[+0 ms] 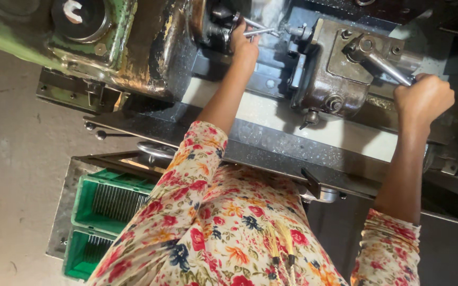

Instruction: The person operates a metalworking machine, likely a lathe, by turning a handwheel and using a wrench to adjust components. They repeatedly pick up metal rods from a green bin, insert them into the machine, and place the finished pieces back into the bin.

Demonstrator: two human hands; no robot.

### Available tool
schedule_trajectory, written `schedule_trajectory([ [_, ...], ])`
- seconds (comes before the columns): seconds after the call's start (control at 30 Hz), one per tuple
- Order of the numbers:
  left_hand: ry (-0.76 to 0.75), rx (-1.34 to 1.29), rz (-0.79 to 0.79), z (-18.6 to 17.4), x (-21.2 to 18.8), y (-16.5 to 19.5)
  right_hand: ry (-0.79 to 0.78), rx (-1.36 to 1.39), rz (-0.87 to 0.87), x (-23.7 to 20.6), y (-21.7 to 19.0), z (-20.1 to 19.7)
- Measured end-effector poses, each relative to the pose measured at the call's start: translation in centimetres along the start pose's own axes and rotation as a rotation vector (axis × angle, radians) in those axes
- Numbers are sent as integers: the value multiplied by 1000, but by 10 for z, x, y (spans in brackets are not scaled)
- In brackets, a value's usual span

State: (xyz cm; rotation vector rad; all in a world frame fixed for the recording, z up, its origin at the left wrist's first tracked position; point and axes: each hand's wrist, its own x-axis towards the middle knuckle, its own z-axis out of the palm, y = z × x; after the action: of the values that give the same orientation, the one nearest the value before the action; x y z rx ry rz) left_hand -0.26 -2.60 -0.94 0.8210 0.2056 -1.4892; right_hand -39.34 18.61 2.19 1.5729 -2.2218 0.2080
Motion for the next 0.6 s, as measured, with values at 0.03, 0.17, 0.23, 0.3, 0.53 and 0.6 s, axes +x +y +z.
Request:
schedule_trajectory([
  [0.03,67,-12,-18,0,1,-1,33,3,-8,0,1,1],
  [0.17,60,-61,-23,1,2,1,-5,22,1,-1,2,2],
  [0.23,47,-56,-54,1,1,3,-6,21,9,-1,1,1],
  [0.3,46,-44,-75,2,0,5,-39,22,23,-1,0,-3],
  [0.53,164,-133,-198,13,-4,8,-42,59,-30,1,-4,-14],
  [0.6,176,-131,-216,16,-6,8,27,33,-14,4,-6,-16],
])
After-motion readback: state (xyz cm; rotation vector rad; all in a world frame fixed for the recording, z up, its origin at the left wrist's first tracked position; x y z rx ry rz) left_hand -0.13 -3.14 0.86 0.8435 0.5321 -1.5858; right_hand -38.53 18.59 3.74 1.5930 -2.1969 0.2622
